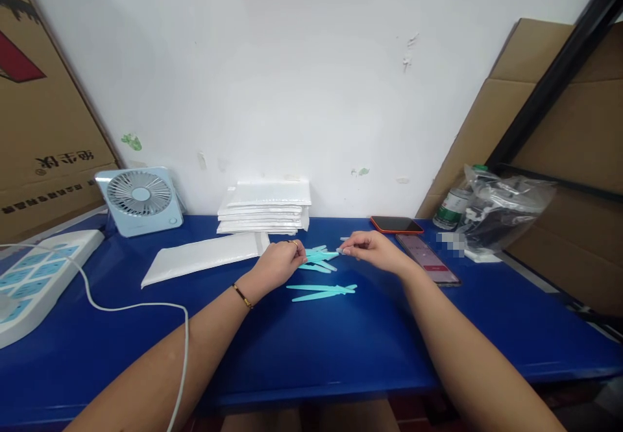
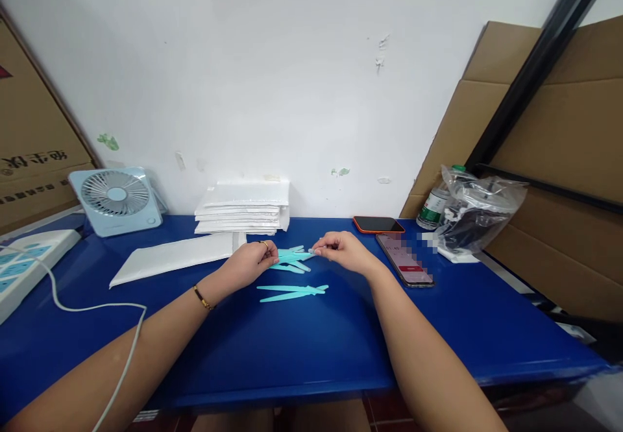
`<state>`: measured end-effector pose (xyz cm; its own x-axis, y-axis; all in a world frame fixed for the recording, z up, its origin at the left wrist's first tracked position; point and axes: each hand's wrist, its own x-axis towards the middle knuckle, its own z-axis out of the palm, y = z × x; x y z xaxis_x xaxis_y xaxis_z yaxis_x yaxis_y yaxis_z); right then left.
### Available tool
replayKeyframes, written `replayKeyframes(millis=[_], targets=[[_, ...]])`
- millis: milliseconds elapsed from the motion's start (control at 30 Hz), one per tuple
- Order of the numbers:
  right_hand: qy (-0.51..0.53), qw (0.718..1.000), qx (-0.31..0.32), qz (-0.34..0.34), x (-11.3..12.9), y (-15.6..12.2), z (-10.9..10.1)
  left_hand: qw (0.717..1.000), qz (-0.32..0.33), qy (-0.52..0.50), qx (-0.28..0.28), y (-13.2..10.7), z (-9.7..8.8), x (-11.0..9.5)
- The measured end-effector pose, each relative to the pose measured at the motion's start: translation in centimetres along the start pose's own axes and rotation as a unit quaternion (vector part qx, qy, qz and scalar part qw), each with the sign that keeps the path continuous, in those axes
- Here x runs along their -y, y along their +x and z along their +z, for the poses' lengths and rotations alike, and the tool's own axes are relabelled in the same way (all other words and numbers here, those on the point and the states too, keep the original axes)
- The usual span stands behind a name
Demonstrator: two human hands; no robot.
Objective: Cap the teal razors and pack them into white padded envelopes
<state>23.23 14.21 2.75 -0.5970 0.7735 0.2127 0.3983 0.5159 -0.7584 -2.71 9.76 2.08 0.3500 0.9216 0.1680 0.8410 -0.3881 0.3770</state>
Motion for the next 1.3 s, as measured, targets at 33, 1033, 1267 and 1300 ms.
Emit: replayKeyframes(millis=[33,1033,1267,1300], targets=[[-0.007,1.000,0.002,-0.002,0.1,0.1,0.1,1.000,-0.001,0.001,0.001,0.0,0.0,0.0],[-0.323,0.936,-0.064,0.125,-5.4,1.8,0.1,0.990,0.081,-0.010,0.111,-1.0,0.7,-2.2],[-0.259,0.954,-0.027,0.147,-5.2,1.1,-0.4,0.986,-0.003,-0.164,0.039,0.0,1.0,0.1],[-0.239,0.959,-0.028,0.149,-5.0,1.0,-0.4,0.981,-0.013,-0.187,0.038,0.1,1.1,0.4]])
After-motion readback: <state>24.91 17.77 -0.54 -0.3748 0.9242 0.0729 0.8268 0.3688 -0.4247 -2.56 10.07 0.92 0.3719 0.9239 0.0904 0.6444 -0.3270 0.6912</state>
